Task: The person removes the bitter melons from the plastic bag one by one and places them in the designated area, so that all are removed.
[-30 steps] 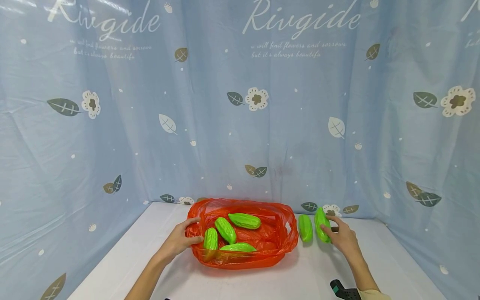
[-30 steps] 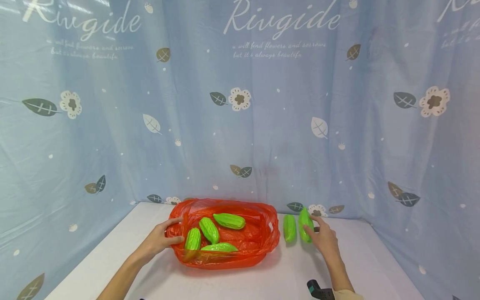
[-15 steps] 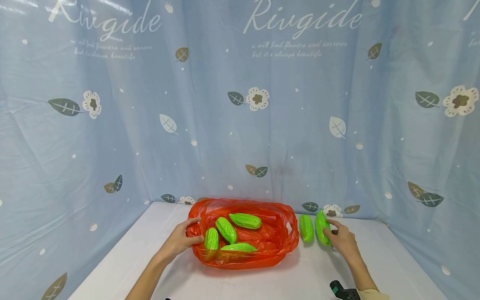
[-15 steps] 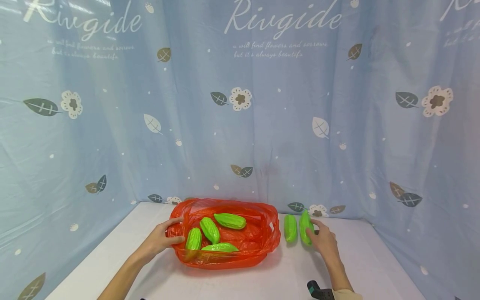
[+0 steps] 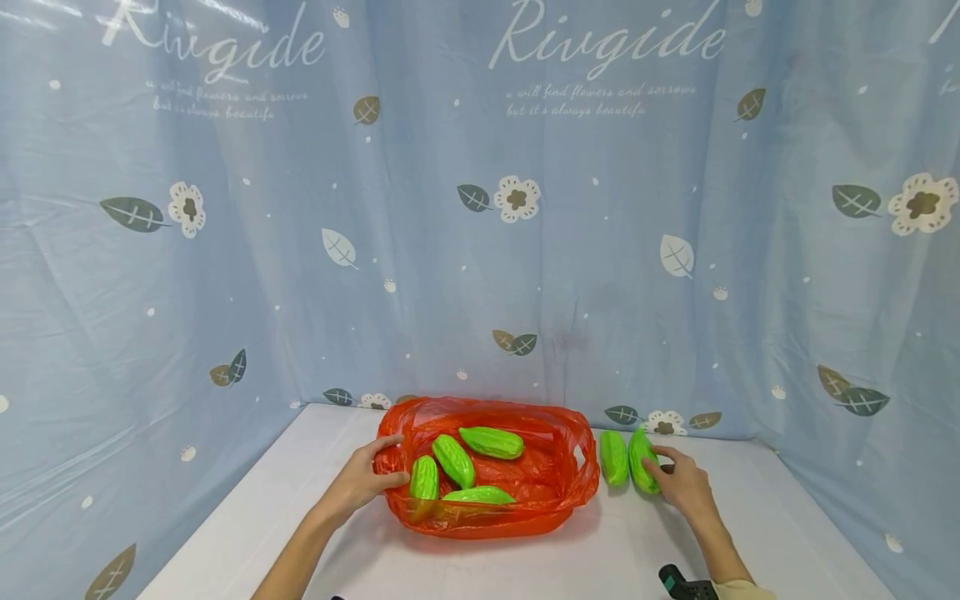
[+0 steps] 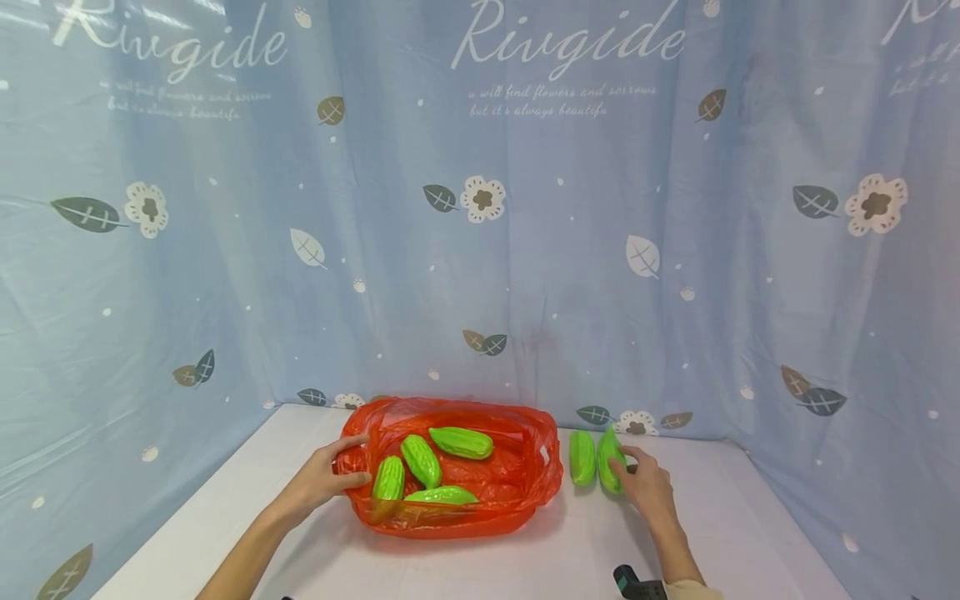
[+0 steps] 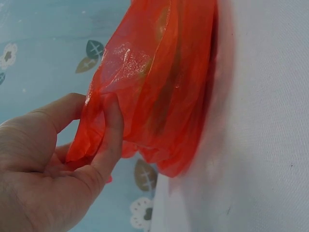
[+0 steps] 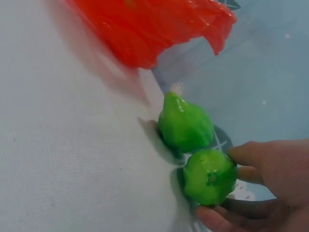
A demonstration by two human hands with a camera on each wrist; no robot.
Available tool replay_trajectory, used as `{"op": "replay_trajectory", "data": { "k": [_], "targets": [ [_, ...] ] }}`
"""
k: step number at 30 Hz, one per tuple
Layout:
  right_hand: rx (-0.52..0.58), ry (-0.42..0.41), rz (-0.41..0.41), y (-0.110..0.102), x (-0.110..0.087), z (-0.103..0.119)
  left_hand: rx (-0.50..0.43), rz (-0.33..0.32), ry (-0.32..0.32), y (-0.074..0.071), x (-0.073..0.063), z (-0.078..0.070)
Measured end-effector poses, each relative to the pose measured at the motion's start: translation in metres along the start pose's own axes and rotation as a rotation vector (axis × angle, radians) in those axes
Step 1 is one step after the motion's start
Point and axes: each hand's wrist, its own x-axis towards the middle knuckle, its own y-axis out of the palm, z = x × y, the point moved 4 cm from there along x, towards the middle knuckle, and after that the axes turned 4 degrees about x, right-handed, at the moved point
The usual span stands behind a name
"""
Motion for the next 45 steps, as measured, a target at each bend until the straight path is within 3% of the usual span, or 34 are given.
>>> {"op": "replay_trajectory", "data": {
  "k": [18, 30, 45],
  "targets": [
    [0.004, -0.001, -0.002, 0.004, 0.002, -0.007, 0.02, -0.007, 0.014, 0.002, -0.001, -0.002],
    [-0.017, -0.032, -0.007, 0.001, -0.001, -0.003, 0.013, -0.001, 0.002, 0.001, -0.001, -0.002],
    [-0.046, -0.007, 0.003, -0.009, -0.002, 0.004, 0.017, -0.007, 0.004, 0.001, 0.0, 0.0]
  ]
}}
